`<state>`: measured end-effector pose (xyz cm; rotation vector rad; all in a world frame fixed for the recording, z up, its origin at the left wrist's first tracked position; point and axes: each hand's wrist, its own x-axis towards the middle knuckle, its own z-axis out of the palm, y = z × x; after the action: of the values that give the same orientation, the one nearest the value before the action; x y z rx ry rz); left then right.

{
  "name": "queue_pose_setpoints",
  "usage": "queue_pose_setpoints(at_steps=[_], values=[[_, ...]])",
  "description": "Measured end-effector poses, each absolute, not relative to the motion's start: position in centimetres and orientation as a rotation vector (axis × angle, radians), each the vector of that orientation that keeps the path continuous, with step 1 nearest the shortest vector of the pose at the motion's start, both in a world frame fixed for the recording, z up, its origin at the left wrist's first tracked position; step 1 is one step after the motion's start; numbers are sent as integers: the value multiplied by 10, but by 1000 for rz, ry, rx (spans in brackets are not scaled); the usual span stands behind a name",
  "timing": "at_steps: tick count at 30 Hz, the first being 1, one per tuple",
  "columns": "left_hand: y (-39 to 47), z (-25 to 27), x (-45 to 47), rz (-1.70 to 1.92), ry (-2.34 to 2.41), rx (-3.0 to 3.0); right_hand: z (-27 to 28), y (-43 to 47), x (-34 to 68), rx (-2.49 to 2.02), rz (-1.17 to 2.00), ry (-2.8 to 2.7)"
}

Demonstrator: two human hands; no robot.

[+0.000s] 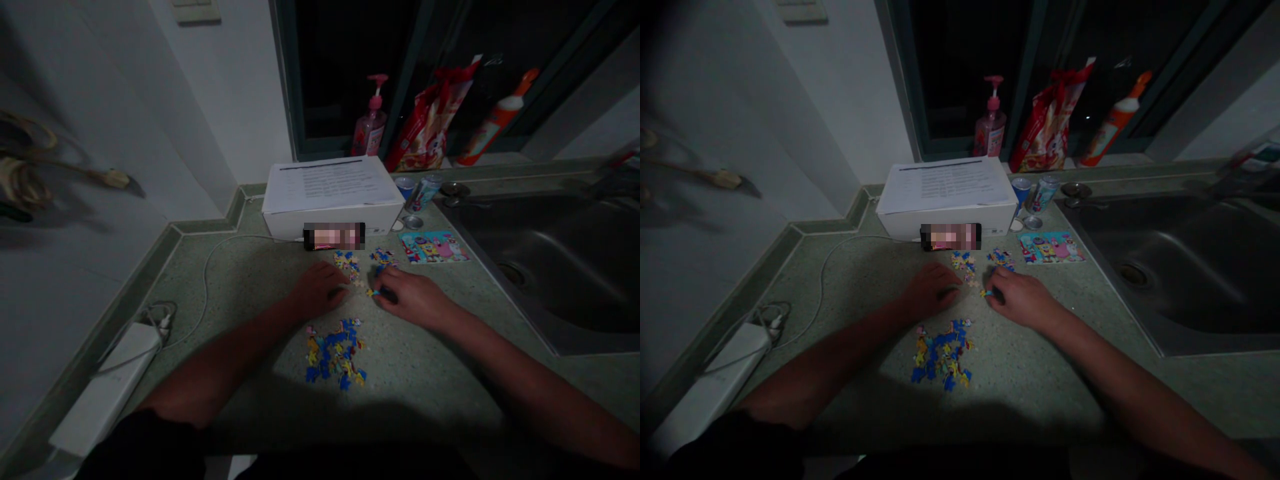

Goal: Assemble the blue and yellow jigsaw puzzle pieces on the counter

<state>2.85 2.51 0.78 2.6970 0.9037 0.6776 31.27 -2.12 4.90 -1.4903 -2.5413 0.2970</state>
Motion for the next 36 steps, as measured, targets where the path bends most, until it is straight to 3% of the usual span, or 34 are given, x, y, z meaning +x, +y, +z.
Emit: queue_pose_setpoints(at_steps=[12,36], values=[[25,5,28,644,932,2723,49,-24,314,-1552,329,-2608],[27,1,28,870,810,2741,20,-14,288,-1348,13,-2399]])
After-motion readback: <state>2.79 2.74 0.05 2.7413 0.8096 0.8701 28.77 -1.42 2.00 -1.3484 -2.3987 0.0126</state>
